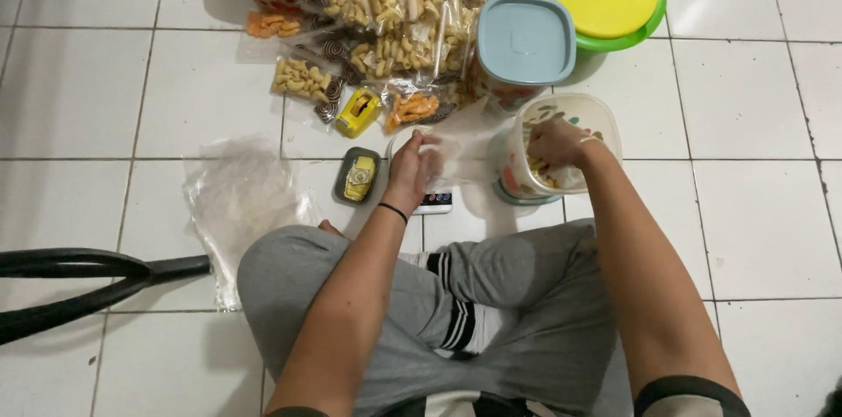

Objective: The person is manually filling small plastic bags with snacks and weighing them on a digital scale for portion control.

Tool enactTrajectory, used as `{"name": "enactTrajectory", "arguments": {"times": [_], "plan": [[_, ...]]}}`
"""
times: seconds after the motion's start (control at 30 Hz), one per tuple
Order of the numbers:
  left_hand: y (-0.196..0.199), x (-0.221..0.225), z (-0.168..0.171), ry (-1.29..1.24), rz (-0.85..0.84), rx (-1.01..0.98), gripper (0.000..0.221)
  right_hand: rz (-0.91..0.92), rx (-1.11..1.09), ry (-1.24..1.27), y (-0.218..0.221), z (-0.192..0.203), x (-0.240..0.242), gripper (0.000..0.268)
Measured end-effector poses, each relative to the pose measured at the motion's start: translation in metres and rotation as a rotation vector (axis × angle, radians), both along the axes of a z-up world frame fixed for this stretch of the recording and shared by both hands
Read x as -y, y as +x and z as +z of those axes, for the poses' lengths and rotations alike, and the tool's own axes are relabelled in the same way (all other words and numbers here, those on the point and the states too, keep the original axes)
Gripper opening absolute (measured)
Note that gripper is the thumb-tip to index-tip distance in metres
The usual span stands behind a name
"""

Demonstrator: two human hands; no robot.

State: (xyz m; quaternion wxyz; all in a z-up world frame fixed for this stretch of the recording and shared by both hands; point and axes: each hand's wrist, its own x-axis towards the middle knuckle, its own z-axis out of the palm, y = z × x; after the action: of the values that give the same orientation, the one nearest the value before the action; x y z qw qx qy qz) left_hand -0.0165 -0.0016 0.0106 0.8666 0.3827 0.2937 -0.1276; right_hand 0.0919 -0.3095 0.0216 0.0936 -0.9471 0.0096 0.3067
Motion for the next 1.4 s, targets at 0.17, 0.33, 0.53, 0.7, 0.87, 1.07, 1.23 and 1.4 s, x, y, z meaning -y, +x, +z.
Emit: {"name": "enactTrajectory", "arguments": {"times": [0.17,0.33,0.53,0.7,0.87,1.07,1.23,1.4], "plan": [[0.0,0.003,-0.011,0.11,-0.055,0.012,0.046,-0.264,0.071,0.501,-0.041,0.087,-0.007,0.018],[-0.004,0.006,-0.013,0.154,-0.066,0.013,0.047,-0.41,0.112,0.816,-0.061,0.143,-0.006,0.016],[-0.009,0.009,-0.014,0.166,-0.06,0.029,0.047,-0.297,0.075,0.978,-0.084,0.208,-0.024,0.017],[-0.011,0.011,-0.019,0.167,-0.039,0.035,0.048,-0.145,0.006,0.89,-0.109,0.253,-0.073,0.015],[-0.019,0.014,-0.01,0.127,-0.042,0.028,0.048,-0.022,-0.012,0.675,-0.101,0.252,-0.104,0.014],[-0.017,0.014,-0.016,-0.052,-0.002,-0.014,0.037,0.148,0.019,0.447,-0.108,0.276,-0.132,0.042],[-0.021,0.016,0.004,-0.142,-0.001,-0.035,0.032,0.266,0.078,0.36,-0.118,0.296,-0.144,0.056],[-0.025,0.015,0.022,-0.132,-0.033,-0.022,0.033,0.335,0.12,0.386,-0.12,0.291,-0.146,0.058]]}}
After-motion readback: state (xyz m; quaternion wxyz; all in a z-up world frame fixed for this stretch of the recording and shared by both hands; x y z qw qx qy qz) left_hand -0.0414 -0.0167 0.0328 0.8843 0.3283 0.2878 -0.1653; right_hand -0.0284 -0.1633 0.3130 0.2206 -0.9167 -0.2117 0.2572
